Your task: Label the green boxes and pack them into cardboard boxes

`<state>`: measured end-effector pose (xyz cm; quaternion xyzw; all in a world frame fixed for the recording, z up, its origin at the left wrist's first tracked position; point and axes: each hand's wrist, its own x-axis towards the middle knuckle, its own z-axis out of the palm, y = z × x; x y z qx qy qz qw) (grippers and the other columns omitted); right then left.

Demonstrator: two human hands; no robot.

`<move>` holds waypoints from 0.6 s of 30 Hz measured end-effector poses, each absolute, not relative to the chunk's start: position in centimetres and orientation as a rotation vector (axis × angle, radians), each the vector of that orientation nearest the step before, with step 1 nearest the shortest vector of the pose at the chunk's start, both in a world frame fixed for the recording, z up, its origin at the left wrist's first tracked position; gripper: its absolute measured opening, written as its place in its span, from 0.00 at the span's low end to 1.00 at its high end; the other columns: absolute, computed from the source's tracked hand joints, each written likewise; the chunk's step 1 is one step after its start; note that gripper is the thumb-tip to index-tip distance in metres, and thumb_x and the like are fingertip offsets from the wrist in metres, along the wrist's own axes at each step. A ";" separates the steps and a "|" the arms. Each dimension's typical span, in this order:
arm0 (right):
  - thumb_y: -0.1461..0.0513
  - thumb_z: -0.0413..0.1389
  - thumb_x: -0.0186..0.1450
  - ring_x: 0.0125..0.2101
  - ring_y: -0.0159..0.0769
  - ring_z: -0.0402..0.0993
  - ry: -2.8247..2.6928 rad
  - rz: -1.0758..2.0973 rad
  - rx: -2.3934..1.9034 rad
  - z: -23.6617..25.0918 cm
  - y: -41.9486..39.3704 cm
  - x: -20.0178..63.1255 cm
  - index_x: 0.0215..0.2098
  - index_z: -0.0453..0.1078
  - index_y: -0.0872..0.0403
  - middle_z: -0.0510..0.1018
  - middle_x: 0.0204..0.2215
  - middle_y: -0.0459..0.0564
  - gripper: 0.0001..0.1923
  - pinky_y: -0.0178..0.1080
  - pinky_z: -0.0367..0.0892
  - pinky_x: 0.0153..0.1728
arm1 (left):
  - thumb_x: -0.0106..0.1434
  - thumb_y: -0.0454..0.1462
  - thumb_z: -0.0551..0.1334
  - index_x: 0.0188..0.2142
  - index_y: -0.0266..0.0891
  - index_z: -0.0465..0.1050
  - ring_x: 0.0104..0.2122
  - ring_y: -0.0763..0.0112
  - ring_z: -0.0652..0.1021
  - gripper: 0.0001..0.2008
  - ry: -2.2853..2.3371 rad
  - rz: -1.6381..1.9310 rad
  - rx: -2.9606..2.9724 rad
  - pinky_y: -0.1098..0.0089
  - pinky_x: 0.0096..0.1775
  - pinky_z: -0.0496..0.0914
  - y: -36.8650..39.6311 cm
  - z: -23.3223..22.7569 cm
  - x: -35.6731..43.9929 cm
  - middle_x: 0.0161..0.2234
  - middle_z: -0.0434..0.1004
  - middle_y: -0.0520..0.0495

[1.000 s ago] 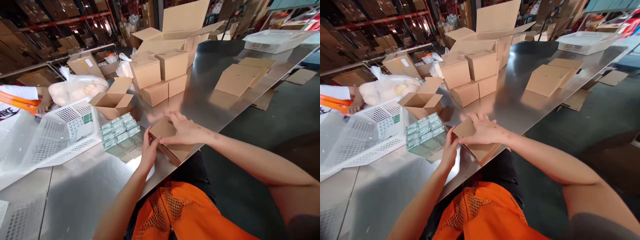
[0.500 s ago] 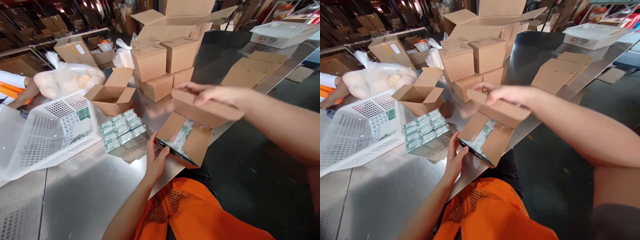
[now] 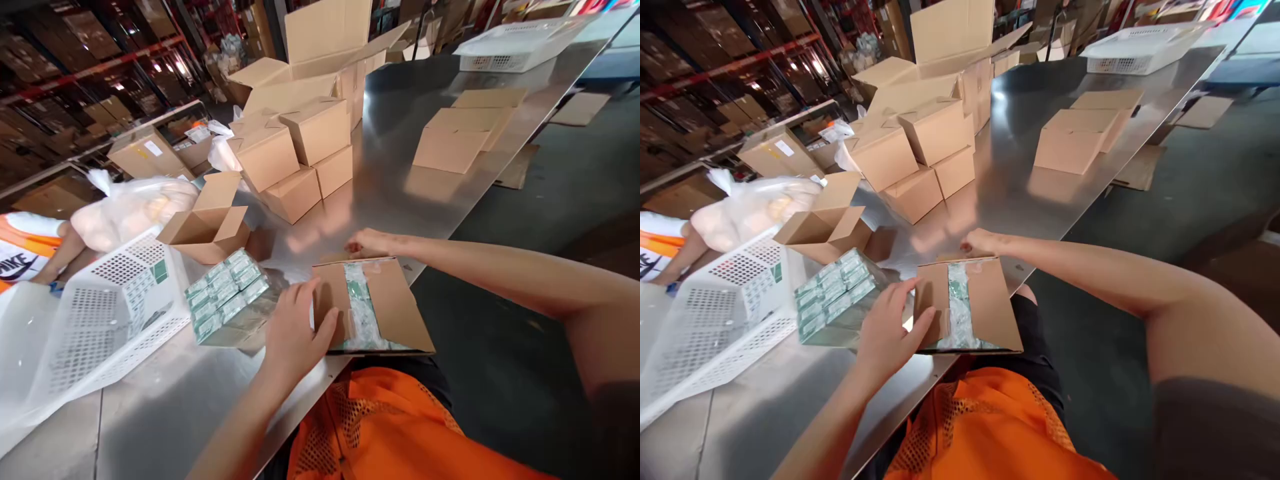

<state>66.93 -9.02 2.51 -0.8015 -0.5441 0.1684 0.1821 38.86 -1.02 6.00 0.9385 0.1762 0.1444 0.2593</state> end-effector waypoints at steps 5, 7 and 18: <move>0.57 0.58 0.65 0.37 0.40 0.71 -1.811 -0.016 -1.756 8.1 -12.7 65.5 0.37 0.75 0.54 0.75 0.36 0.51 0.08 0.40 0.65 0.39 | 0.65 0.40 0.61 0.45 0.41 0.76 0.69 0.47 0.56 0.11 -0.400 0.115 2.947 0.49 0.62 0.61 0.2 9.0 42.4 0.68 0.59 0.40; 0.55 0.58 0.67 0.34 0.38 0.68 -2.099 0.009 -1.539 9.5 -14.4 63.9 0.32 0.73 0.53 0.72 0.30 0.49 0.10 0.39 0.61 0.38 | 0.65 0.41 0.60 0.44 0.42 0.76 0.69 0.47 0.55 0.10 -0.526 0.019 2.980 0.49 0.61 0.62 0.0 9.8 43.5 0.65 0.64 0.39; 0.47 0.58 0.67 0.32 0.38 0.67 -2.194 0.293 -1.608 12.6 -19.1 62.7 0.30 0.69 0.51 0.73 0.24 0.44 0.17 0.45 0.55 0.44 | 0.48 0.28 0.58 0.40 0.47 0.74 0.57 0.49 0.72 0.20 -0.340 0.098 2.964 0.51 0.55 0.68 3.4 13.9 41.1 0.48 0.79 0.46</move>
